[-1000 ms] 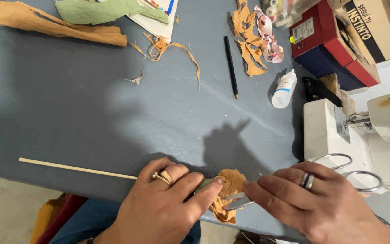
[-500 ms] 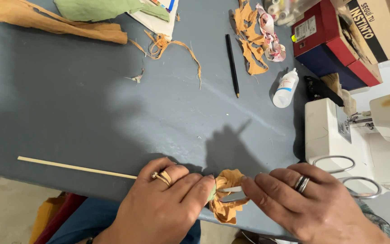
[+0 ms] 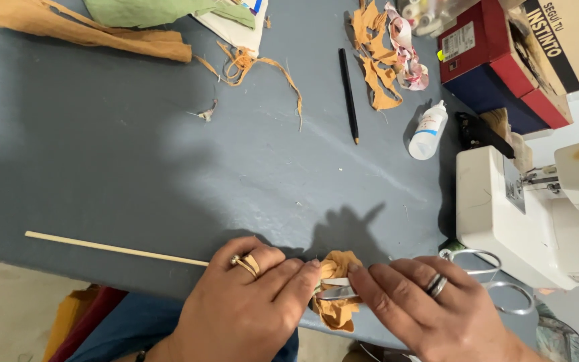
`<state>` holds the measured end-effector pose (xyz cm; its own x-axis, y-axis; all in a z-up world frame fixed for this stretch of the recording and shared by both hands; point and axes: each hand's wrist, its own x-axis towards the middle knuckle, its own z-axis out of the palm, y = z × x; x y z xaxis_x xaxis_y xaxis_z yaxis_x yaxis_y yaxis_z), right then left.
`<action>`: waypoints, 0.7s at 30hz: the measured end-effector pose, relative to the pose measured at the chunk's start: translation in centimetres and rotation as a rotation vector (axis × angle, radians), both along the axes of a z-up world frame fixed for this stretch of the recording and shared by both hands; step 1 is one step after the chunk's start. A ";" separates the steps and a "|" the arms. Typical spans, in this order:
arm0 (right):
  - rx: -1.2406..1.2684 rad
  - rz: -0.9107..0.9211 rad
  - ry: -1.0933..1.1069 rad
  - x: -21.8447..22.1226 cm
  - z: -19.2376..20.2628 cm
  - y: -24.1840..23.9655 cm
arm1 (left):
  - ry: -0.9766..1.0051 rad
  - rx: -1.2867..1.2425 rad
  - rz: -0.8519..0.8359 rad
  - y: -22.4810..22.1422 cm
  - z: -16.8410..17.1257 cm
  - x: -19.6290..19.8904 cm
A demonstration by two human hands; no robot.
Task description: The person is constructing a decorative flower by gluing fabric strips to a wooden stick and trimming the fabric with scissors.
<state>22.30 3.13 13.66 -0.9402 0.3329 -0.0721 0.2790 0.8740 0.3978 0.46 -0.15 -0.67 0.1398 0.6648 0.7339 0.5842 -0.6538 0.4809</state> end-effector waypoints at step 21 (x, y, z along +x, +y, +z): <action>0.096 -0.098 -0.010 1.0 1.3 -1.1 | 0.088 0.256 0.035 -0.5 -0.3 -0.4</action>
